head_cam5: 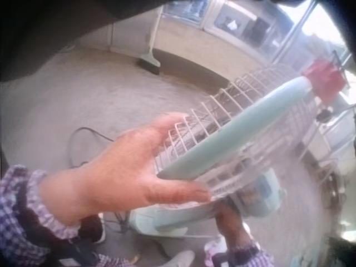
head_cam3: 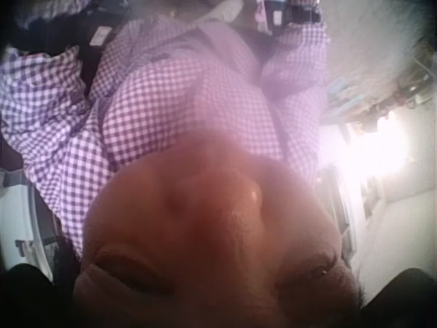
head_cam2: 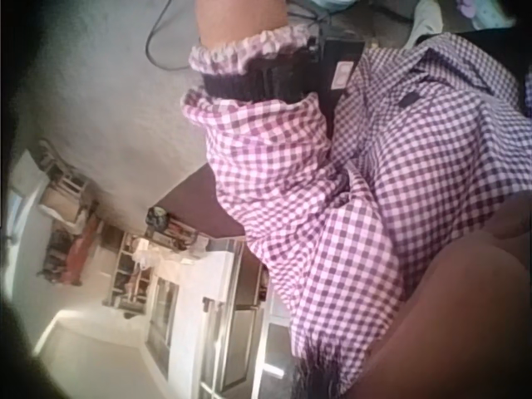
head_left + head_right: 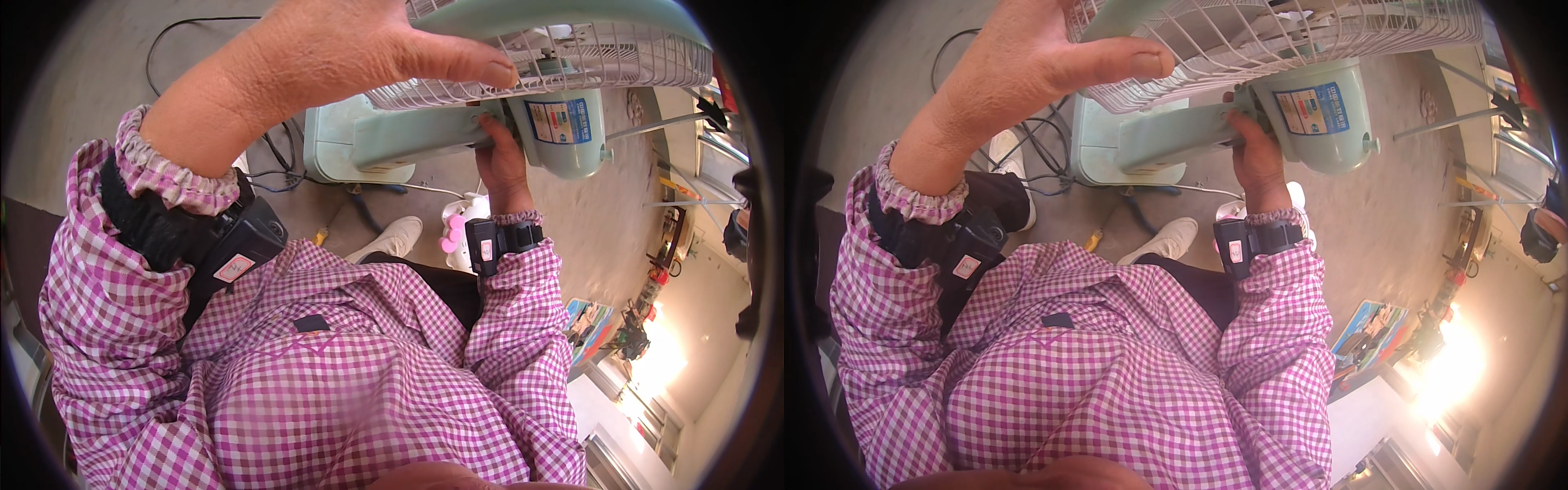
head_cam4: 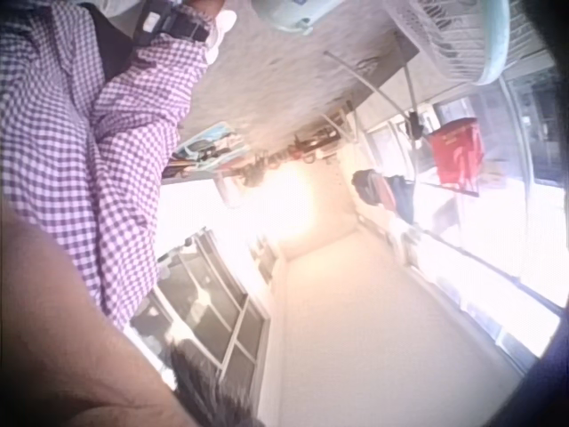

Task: The person sits on the floor and adjusts a light green table fan, then opens a blue toolbox to select tools. They pick up a socket wrench and a ratchet, briefly apply the socket wrench to the fan, and continue selecting additional tools from the case.

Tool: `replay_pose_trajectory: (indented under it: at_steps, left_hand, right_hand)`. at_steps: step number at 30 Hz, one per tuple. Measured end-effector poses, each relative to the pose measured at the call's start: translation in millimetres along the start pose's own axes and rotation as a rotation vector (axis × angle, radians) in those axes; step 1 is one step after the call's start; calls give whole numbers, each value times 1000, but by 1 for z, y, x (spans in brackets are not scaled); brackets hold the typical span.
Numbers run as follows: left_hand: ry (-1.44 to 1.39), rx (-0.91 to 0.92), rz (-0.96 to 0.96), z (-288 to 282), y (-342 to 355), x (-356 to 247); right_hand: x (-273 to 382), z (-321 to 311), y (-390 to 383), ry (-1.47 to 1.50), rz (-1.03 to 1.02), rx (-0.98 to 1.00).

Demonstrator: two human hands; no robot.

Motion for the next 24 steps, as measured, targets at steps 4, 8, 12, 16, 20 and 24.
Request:
replay_pose_trajectory:
  at_steps: [4, 8, 12, 16, 20, 24]
  left_hand:
    - [-20, -60, 4, -1, 0, -6]
    - [-40, -44, 67, 1, 4, -13]
    - [-11, -85, 138, 1, 5, -17]
    - [-113, -122, 2, 8, 16, 5]
    - [93, -126, -66, 14, 22, 12]
    - [200, -136, -80, 21, 16, -3]
  right_hand:
    - [5, -5, 1, 12, -8, -36]
    - [18, -4, 5, -23, -39, -26]
    - [38, -5, 10, -46, -76, -47]
    - [64, -15, 15, -81, -156, -113]
    - [78, -28, 20, -129, -207, -129]
    - [78, -42, 21, -177, -220, -151]
Point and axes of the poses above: each hand's wrist, its own y-axis towards the middle knuckle, its own z-axis out of the palm, x = y × z, the point moved 9 cm from there along y, towards the middle knuckle, and after that the axes turned 1 degree about -x, right-handed, at the moved point
